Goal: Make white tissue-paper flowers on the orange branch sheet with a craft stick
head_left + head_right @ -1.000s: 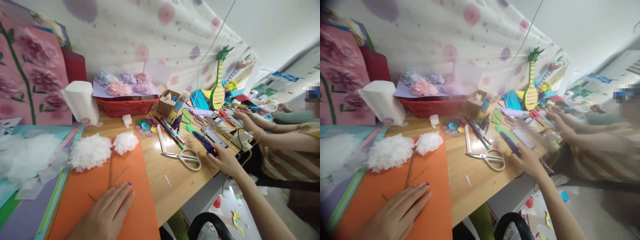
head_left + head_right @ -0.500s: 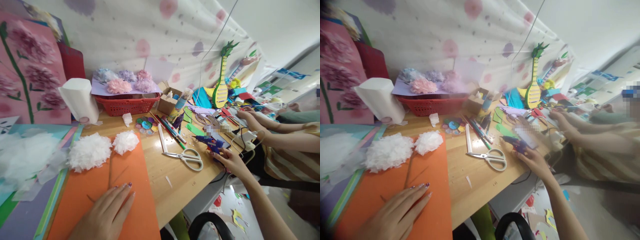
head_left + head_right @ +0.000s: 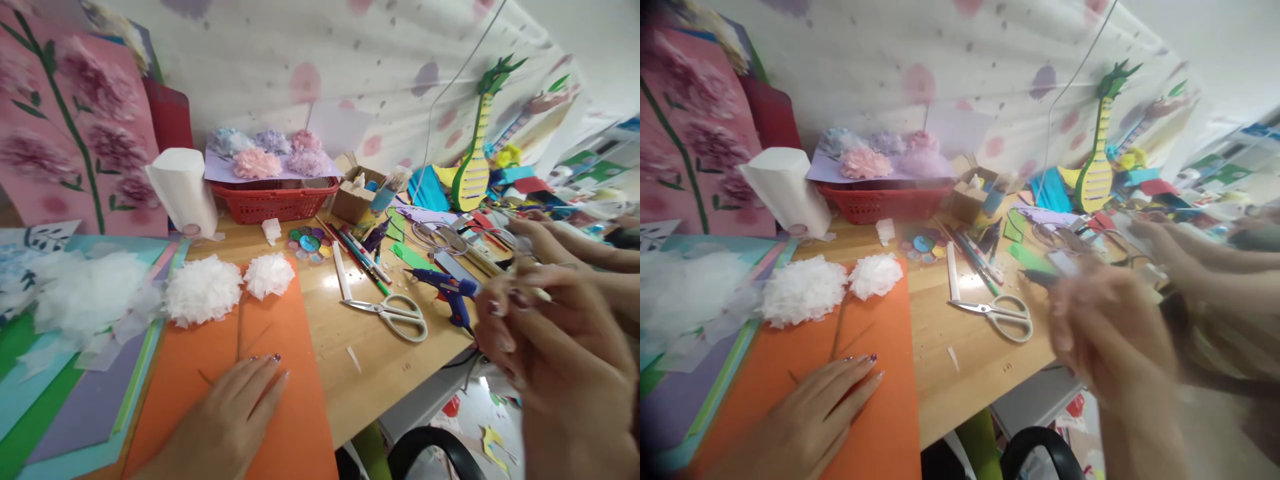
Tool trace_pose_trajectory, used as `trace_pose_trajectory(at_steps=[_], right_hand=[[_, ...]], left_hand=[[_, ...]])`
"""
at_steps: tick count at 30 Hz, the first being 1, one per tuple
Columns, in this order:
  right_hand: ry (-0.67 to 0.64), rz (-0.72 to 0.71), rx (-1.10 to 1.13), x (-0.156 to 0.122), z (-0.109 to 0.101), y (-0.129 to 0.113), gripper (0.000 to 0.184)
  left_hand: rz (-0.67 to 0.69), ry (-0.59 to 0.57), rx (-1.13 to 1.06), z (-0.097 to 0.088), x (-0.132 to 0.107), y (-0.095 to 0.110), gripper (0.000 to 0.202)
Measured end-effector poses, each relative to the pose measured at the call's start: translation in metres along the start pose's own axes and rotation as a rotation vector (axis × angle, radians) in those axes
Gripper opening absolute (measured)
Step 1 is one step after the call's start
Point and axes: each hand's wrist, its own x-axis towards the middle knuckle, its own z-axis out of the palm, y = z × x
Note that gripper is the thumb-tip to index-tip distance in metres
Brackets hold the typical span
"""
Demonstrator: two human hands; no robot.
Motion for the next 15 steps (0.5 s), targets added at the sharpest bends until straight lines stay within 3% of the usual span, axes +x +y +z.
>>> trace_pose_trajectory(at_steps=[1, 3, 5, 8, 10, 13, 15], right_hand=[[-0.029, 0.066, 0.189, 0.004, 0.018, -0.013, 0.035], [-0.255, 0.191, 0.436, 0.017, 0.051, -0.031, 0.082], [-0.432, 0.210, 0.577, 0.033, 0.077, -0.039, 0.095], [-0.512, 0.087, 0.787, 0.052, 0.112, -0.041, 0.073], [-0.549, 0.057, 0.781, 0.059, 0.133, -0.039, 0.057], [-0.420, -0.034, 0.680, 0.061, 0.160, -0.031, 0.034], [-0.404, -0.091, 0.554, 0.060, 0.171, -0.024, 0.019]], left_hand=[[-0.012, 0.014, -0.009, -0.001, 0.001, 0.000, 0.044], [-0.010, -0.007, -0.019, -0.003, 0.004, -0.001, 0.044], [0.020, -0.059, -0.019, -0.007, 0.006, -0.002, 0.042], [0.018, -0.067, -0.023, -0.009, 0.007, -0.003, 0.041], [-0.004, -0.066, -0.031, -0.008, 0.006, -0.002, 0.042], [0.002, -0.108, -0.043, -0.005, 0.004, 0.000, 0.044], [0.002, -0.106, -0.052, -0.004, 0.004, 0.001, 0.044]])
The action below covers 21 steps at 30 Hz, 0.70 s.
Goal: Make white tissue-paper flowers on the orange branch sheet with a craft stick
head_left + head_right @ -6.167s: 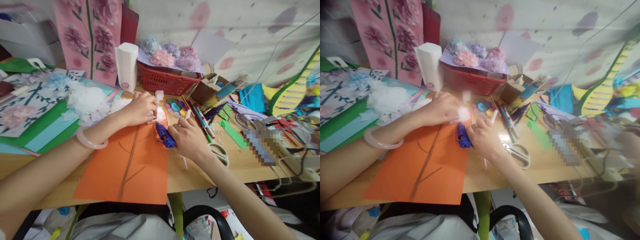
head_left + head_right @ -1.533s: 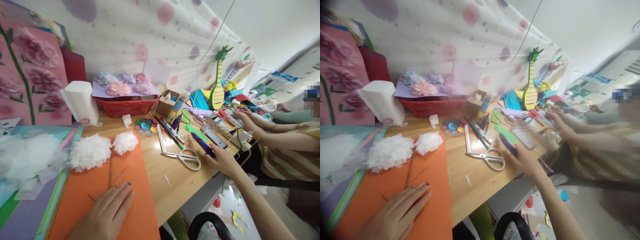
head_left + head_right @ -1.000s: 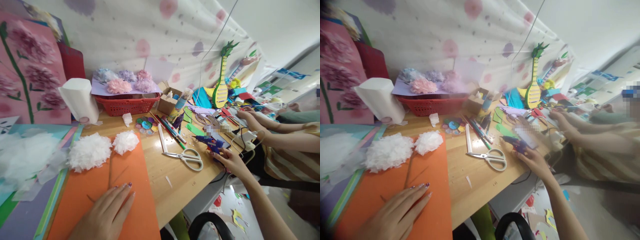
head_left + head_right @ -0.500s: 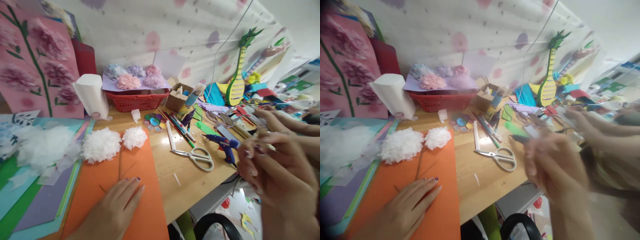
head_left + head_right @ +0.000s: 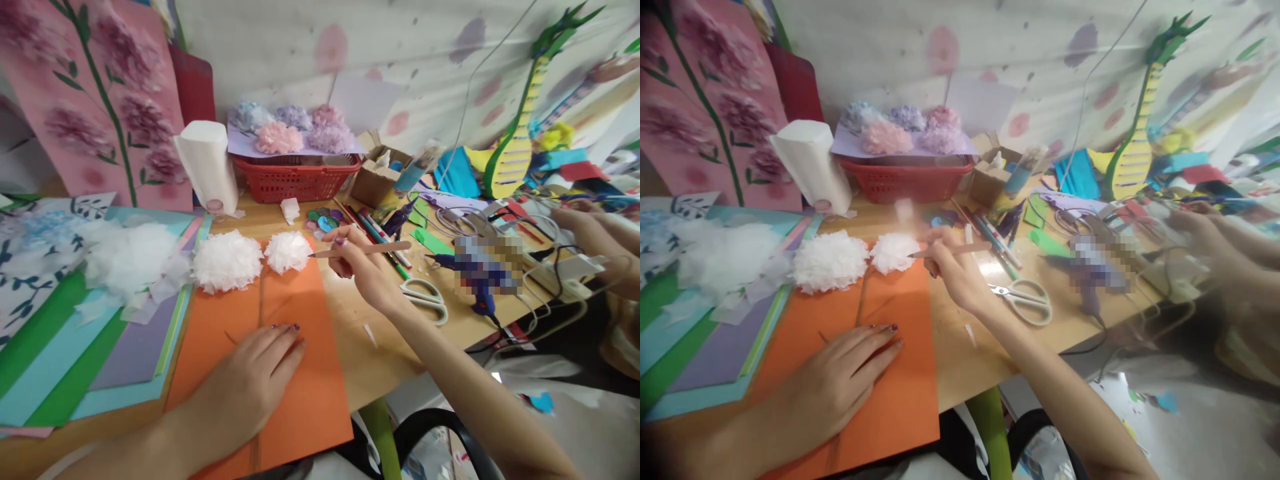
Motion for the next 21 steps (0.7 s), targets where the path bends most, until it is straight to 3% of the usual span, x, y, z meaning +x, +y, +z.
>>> trace_pose_trajectory(at_steps=[5, 10, 21], right_hand=[[-0.155, -0.023, -0.185, -0.007, -0.001, 0.019, 0.017], [-0.204, 0.016, -0.261, -0.010, 0.001, 0.031, 0.015], [-0.279, 0.008, -0.350, -0.003, 0.005, 0.029, 0.012]], left_hand=[[0.015, -0.026, -0.015, -0.005, 0.004, -0.001, 0.041], [0.006, -0.044, -0.016, -0.005, 0.003, 0.000, 0.042], [0.008, -0.008, -0.007, -0.007, 0.004, 0.001, 0.040]])
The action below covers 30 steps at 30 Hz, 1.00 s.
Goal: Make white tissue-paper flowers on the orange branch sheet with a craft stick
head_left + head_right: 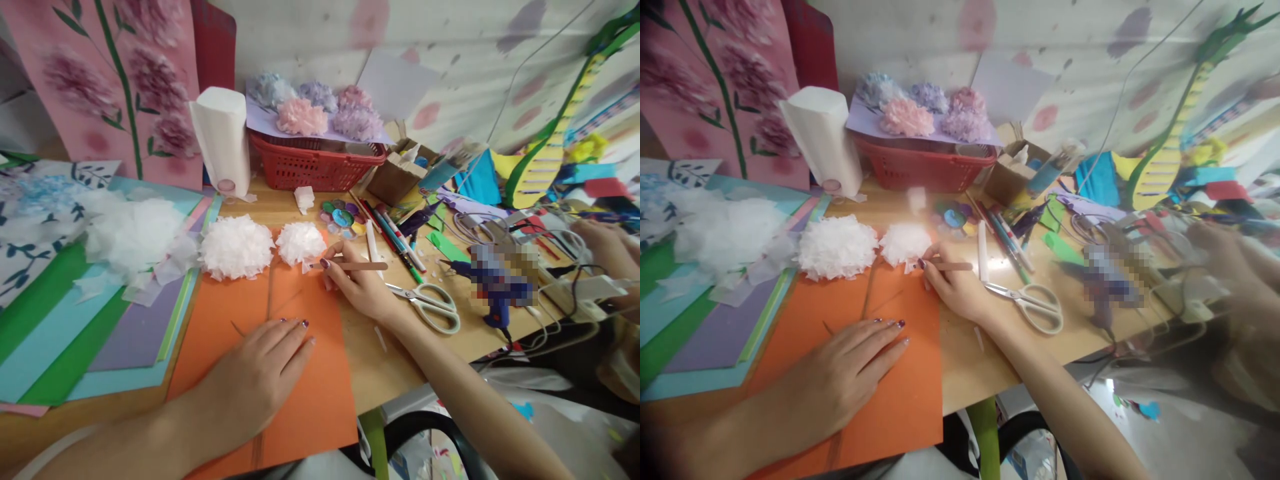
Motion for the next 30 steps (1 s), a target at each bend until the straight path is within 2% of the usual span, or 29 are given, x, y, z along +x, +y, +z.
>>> trace_pose_trajectory(at_steps=[12, 17, 21, 25, 30], right_hand=[[-0.020, -0.050, -0.179, 0.003, 0.004, -0.001, 0.008], [0.000, -0.209, -0.374, -0.002, 0.000, -0.001, 0.010], [0.044, -0.332, -0.551, -0.013, -0.001, -0.005, 0.022], [0.074, -0.410, -0.677, -0.022, -0.001, -0.010, 0.019], [-0.029, -0.457, -0.862, -0.022, 0.000, -0.010, 0.020]], left_hand=[[-0.018, 0.033, 0.011, 0.004, -0.001, 0.002, 0.038], [-0.019, 0.032, 0.008, 0.005, -0.002, 0.001, 0.038], [-0.021, 0.032, 0.006, 0.007, -0.005, 0.001, 0.038], [-0.026, 0.038, 0.000, 0.007, -0.004, 0.001, 0.039], [-0.017, 0.036, 0.004, 0.002, -0.001, 0.001, 0.038]])
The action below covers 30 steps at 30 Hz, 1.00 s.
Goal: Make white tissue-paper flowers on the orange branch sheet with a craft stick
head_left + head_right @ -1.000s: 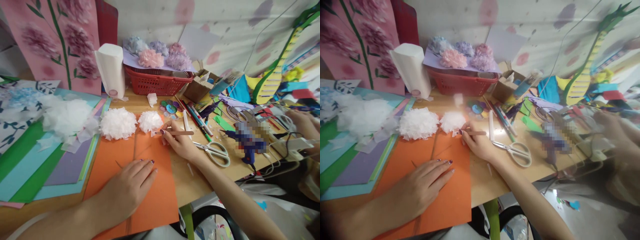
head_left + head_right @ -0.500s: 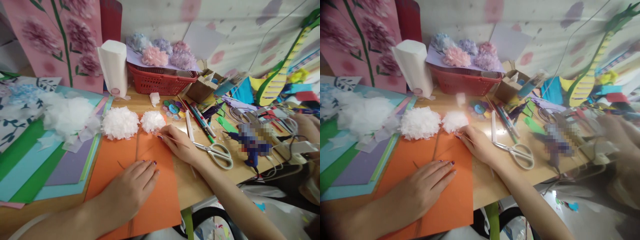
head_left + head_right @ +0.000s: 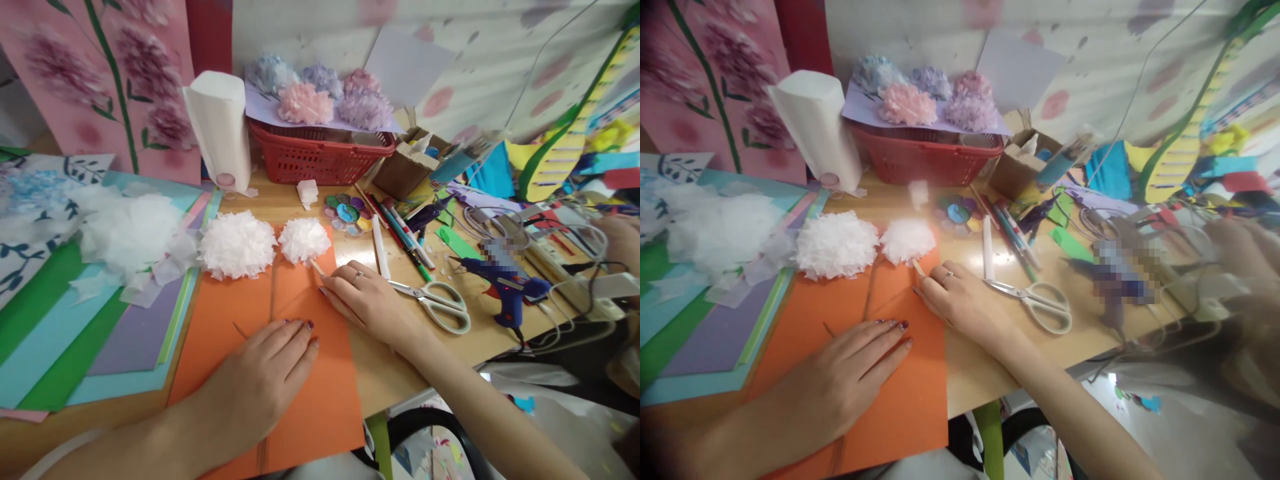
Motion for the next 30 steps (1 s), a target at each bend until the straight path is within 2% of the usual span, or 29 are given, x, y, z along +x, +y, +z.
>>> trace_pose_trajectory(at_steps=[4, 10, 14, 18, 30], right_hand=[[-0.100, -0.047, -0.078, 0.003, 0.003, 0.001, 0.020], [-0.032, -0.073, -0.058, 0.002, 0.013, 0.004, 0.019], [0.066, 0.033, 0.107, -0.003, 0.014, 0.005, 0.024], [0.164, 0.139, 0.290, -0.006, 0.012, 0.003, 0.021], [0.299, 0.377, 0.473, -0.017, 0.001, -0.001, 0.013]], left_hand=[[0.023, -0.031, -0.005, -0.004, 0.002, -0.004, 0.035], [0.052, -0.039, -0.002, -0.004, 0.003, -0.008, 0.032], [0.017, -0.032, 0.000, -0.005, 0.003, -0.008, 0.033], [0.032, -0.039, 0.012, -0.007, 0.003, -0.007, 0.034], [0.002, -0.061, 0.003, -0.010, 0.005, -0.006, 0.034]])
